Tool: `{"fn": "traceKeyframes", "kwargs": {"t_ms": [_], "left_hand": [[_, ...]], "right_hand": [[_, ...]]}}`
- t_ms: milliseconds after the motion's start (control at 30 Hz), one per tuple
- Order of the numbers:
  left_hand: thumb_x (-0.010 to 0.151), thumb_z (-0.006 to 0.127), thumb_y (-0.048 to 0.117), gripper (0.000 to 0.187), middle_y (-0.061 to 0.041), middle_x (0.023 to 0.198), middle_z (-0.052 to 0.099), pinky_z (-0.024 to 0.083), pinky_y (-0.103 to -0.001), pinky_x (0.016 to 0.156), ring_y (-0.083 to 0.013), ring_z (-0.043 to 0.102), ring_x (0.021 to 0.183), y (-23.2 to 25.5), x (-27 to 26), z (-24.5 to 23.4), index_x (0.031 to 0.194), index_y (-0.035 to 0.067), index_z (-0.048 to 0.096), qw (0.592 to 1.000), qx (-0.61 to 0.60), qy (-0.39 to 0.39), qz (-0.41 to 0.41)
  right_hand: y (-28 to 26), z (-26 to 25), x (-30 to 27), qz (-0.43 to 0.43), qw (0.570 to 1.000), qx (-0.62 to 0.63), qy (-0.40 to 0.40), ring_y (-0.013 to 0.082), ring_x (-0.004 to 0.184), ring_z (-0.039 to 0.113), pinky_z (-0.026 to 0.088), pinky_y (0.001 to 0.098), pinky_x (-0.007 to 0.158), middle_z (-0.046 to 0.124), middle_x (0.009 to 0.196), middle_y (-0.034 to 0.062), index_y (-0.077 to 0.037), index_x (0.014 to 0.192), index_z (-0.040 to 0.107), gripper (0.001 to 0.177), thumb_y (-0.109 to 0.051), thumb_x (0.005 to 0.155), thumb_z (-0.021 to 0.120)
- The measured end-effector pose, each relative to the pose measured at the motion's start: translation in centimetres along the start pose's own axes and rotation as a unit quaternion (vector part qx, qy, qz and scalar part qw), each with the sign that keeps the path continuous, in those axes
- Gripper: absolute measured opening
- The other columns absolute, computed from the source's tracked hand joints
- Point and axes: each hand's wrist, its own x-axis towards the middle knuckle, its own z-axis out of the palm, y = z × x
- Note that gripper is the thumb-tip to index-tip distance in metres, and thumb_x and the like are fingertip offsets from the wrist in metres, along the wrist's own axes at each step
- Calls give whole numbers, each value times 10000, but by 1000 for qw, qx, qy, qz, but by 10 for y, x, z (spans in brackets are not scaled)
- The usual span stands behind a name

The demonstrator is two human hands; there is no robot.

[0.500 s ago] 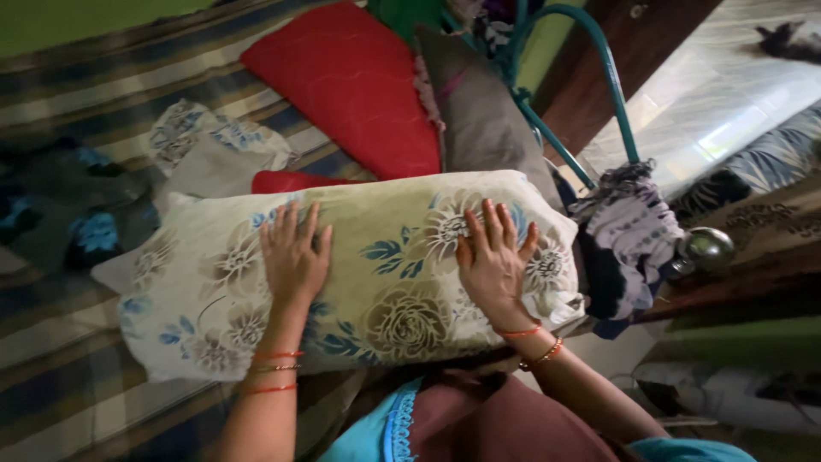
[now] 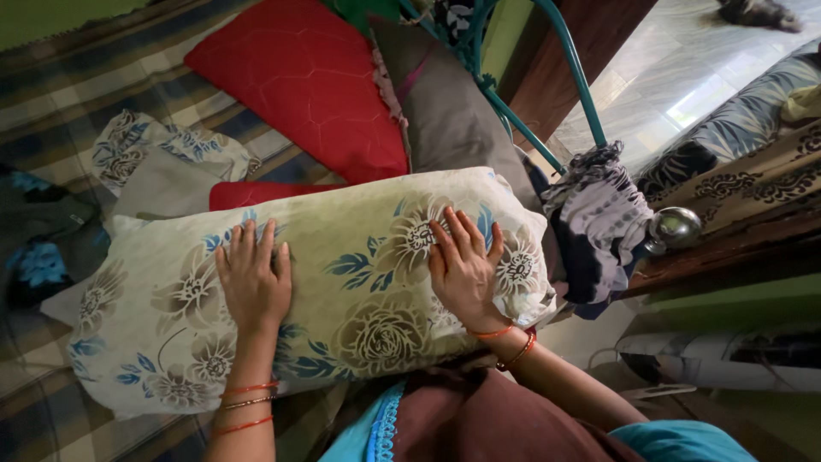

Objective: The person puts a pillow into a pillowcase by hand and then pats and smooths the pillow on a bed. They then rearrange and move other red and grey pillows on the bed.

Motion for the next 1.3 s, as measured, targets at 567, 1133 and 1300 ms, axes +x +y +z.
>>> {"fn": "traceKeyframes", "kwargs": {"t_ms": [567,1133,1300], "left_hand": [[1067,536,324,452,-177,1518,569,301,-573,1216,-362,476,1451,5,1,-5,1467,125,610,1000,-1,7,-11],[1049,566,326,351,-199,1499,563,276,-567,1242,-366,461,1467,8,1,-4,1232,28,597,996,-50,0,-67],[1051,560,330,356,-196,1499,561,266,-562,1243,-358,454,1471,9,2,-5,1238,30,599,996,-47,-6,-70]], "right_hand": [[1,-7,6,-16,1000,20,3,240,1364,550,224,543,1224,621,1440,79,-99,1297,695,329,-152,976,650],[9,-3,1,-29,998,56,-8,234,1366,545,218,529,1213,615,1445,60,-121,1289,690,358,-111,931,687],[9,-2,0,-31,998,56,-6,230,1357,557,225,518,1208,621,1443,59,-123,1278,697,355,-92,924,688]]}}
